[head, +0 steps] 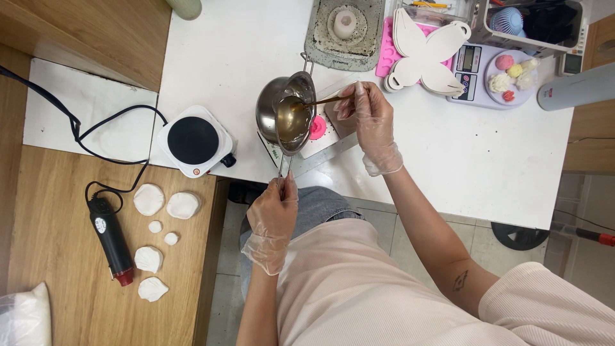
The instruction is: The recorder is melting wax in a small pot, stirring it, and using a heat gun on wax components as part of the candle-making process.
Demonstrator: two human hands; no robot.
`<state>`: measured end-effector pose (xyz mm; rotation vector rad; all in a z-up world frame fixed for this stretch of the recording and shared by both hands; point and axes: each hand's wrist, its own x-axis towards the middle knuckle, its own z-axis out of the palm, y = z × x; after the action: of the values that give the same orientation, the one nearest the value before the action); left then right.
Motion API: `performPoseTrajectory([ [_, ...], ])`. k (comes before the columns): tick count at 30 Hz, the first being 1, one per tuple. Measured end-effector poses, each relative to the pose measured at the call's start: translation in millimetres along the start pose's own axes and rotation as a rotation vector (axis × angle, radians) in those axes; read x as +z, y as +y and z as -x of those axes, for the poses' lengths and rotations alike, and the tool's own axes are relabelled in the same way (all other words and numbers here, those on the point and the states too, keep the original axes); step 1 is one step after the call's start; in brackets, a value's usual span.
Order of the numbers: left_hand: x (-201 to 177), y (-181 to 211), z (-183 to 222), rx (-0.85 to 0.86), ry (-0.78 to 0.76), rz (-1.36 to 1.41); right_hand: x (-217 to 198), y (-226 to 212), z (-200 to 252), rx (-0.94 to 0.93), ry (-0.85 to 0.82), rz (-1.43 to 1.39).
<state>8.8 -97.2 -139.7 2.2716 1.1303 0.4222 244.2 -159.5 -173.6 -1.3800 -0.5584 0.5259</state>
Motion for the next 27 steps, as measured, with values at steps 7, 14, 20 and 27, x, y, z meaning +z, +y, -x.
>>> performPoseTrajectory([
  [7,1.8,-1.8,0.3,0.021,0.01,0.016,-0.7,1.5,0.9,0.013,0.0,-0.027],
  [14,-0.4,1.0,-0.6,-0.027,0.007,0.026,-0.6,3.3,0.3,-0.005,-0.007,-0.024],
  [20,-0.4,0.3,-0.2,-0.018,0.008,0.036,0.3,1.8,0.7,0.015,-0.002,-0.036],
  [27,1.9,-1.7,1.0,0.003,0.014,0.017,0.2,2.4,0.4,0.01,0.0,-0.014],
])
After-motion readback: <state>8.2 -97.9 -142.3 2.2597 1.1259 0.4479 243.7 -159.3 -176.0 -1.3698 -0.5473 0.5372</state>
